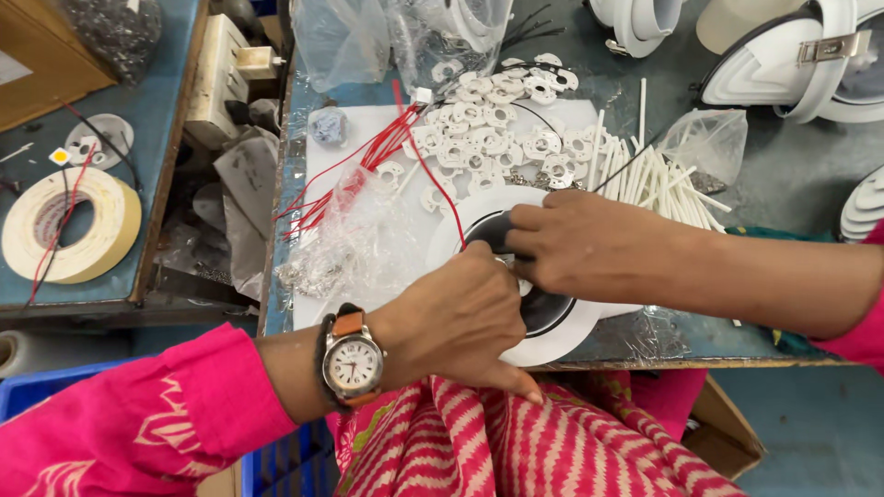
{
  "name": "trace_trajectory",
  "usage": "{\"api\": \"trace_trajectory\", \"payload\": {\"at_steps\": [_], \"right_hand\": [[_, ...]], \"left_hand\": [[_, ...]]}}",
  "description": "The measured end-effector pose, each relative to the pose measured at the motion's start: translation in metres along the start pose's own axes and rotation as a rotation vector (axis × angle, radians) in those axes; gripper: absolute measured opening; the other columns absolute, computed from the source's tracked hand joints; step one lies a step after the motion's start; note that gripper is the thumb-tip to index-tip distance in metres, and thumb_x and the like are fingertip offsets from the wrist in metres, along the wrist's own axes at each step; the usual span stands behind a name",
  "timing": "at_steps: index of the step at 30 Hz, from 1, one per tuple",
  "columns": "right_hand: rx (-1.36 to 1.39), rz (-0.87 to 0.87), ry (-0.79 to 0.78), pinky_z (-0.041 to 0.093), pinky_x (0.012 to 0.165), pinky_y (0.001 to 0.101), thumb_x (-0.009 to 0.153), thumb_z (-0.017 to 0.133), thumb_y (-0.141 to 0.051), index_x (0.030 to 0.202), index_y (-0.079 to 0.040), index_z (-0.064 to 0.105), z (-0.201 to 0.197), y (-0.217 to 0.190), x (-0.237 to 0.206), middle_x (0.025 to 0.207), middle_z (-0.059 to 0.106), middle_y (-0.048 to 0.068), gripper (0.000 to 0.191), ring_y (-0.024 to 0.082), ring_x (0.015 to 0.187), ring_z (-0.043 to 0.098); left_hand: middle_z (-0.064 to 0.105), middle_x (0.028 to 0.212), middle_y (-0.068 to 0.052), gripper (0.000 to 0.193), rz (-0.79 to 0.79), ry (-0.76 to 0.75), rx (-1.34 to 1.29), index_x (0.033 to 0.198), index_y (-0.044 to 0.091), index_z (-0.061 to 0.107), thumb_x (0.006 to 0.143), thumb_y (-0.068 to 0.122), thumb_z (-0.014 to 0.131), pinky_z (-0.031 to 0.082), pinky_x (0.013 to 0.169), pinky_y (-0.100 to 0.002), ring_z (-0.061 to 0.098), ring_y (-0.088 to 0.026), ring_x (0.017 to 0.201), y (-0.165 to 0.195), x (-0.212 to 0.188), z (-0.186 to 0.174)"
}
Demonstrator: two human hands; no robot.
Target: The person assembles recessed LED light fixtures by hand, connecting red and black wires to the LED module, inserting the module into the housing, and securing it with a screwdriver. The person places completed units into a blue crate and repeats the process with additional components.
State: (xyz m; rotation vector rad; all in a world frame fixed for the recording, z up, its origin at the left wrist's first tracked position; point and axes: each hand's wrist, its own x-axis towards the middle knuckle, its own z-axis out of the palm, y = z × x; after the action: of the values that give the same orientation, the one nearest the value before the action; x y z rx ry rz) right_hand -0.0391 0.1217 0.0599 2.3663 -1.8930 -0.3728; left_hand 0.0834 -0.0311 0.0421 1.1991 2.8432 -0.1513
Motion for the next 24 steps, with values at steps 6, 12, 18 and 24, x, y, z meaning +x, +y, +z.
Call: {"api": "trace_trajectory", "payload": {"at_steps": [6, 12, 18, 24], "right_hand": [[-0.02, -0.023, -0.118, 0.048, 0.07, 0.0356, 0.072, 0.069, -0.021, 0.07, -0.013, 0.075, 0.005, 0.0, 0.01, 0.093, 0.067, -0.003, 0.01, 0.024, 0.104, 0.056], [-0.035, -0.024, -0.212, 0.048, 0.07, 0.0358, 0.076, 0.069, -0.022, 0.071, -0.013, 0.076, 0.006, -0.002, 0.014, 0.094, 0.068, -0.004, 0.013, 0.024, 0.106, 0.055], [-0.052, -0.031, -0.304, 0.048, 0.07, 0.0366, 0.079, 0.068, -0.024, 0.076, -0.015, 0.077, 0.007, -0.005, 0.021, 0.093, 0.068, -0.003, 0.013, 0.025, 0.108, 0.054], [-0.02, -0.028, -0.271, 0.049, 0.07, 0.038, 0.08, 0.067, -0.024, 0.078, -0.013, 0.077, 0.01, -0.006, 0.016, 0.101, 0.067, 0.001, 0.014, 0.028, 0.109, 0.056]], "left_hand": [[0.051, 0.046, -0.006, 0.089, -0.041, -0.107, -0.014, 0.047, 0.009, 0.061, 0.077, 0.091, 0.043, 0.031, 0.056, -0.039, 0.048, -0.024, 0.048, 0.003, 0.005, 0.0], [0.051, 0.046, -0.004, 0.088, -0.088, -0.16, -0.022, 0.048, 0.011, 0.063, 0.073, 0.092, 0.042, 0.031, 0.056, -0.039, 0.046, -0.022, 0.049, 0.003, 0.006, 0.004], [0.059, 0.054, -0.007, 0.09, -0.129, -0.212, -0.019, 0.053, 0.01, 0.067, 0.077, 0.093, 0.042, 0.038, 0.075, -0.042, 0.056, -0.024, 0.068, 0.005, 0.006, -0.017], [0.069, 0.098, -0.025, 0.104, -0.275, 0.092, 0.055, 0.09, -0.009, 0.076, 0.072, 0.091, 0.054, 0.017, 0.112, -0.062, 0.047, -0.042, 0.128, 0.011, -0.023, -0.043]]}}
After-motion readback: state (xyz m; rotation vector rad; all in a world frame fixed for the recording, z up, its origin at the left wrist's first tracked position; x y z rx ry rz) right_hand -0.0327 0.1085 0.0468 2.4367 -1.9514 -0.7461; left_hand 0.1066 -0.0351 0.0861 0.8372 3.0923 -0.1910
